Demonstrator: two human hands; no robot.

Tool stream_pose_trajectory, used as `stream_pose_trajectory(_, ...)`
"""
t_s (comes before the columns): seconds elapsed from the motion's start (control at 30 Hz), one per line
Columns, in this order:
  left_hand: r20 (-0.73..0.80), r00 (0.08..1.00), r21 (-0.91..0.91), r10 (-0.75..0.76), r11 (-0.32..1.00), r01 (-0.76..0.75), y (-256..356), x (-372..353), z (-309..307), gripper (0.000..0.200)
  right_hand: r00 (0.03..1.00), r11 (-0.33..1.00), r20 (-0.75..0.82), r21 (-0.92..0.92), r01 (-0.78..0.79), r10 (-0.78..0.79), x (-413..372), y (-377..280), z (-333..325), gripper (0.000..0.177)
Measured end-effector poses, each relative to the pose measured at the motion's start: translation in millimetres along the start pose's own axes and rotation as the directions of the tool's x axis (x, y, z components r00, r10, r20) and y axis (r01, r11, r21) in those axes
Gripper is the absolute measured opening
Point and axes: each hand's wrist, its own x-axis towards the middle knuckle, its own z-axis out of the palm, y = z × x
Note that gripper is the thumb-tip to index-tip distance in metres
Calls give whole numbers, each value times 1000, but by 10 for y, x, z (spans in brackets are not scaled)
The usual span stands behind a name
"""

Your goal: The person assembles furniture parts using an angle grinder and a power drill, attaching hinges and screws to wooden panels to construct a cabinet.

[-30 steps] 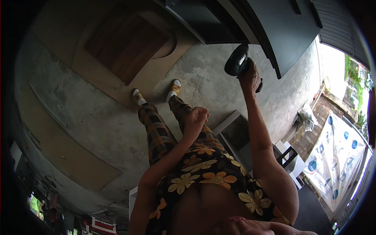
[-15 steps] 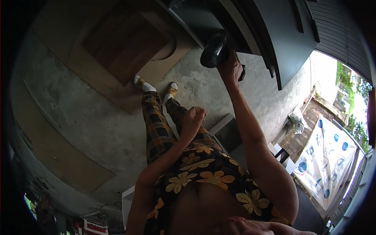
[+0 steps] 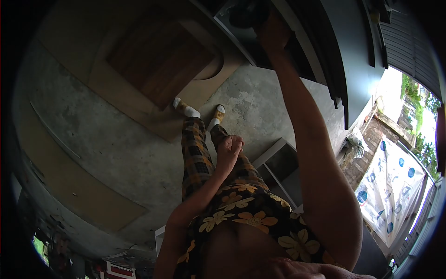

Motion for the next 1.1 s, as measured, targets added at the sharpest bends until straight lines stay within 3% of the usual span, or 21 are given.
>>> stream_pose_trajectory(0.1,-7,1000,-14,-2,1000,2,89,18,-168,9,936,964,-234,-120,239,-261,466,-290,-107,41)
stream_pose_trajectory(0.13,-9,1000,-9,-8,1000,8,131,20,-220,9,993,988,-52,-119,97,-104,473,-296,-15,39)
stream_pose_trajectory(0.17,-14,1000,-4,-14,1000,14,181,41,-276,9,989,989,134,-143,-43,62,483,-249,138,38)
stream_pose_trajectory(0.2,-20,1000,1,-19,1000,19,221,47,-330,9,924,966,308,-193,-172,226,514,-282,183,36)
stream_pose_trajectory(0.3,-43,999,20,-3,1000,4,247,59,-488,10,744,894,505,-158,-418,437,708,-298,188,35)
stream_pose_trajectory(0.4,-46,999,-3,12,1000,-12,350,33,-601,10,859,935,375,-200,-293,349,541,-71,402,33)
stream_pose_trajectory(0.5,-32,999,-20,36,999,-36,419,5,-709,11,802,902,417,-257,-348,428,473,-106,265,61)
stream_pose_trajectory(0.7,-56,997,46,60,997,-57,722,-49,-905,11,890,938,300,-173,-302,342,182,-338,24,61)
stream_pose_trajectory(0.8,-79,995,28,65,998,-63,859,-24,-985,11,794,892,407,-221,-395,452,192,-510,-74,59)
stream_pose_trajectory(1.1,-149,976,109,156,984,-141,1448,536,-1284,15,765,859,401,-141,-492,503,459,-781,207,57)
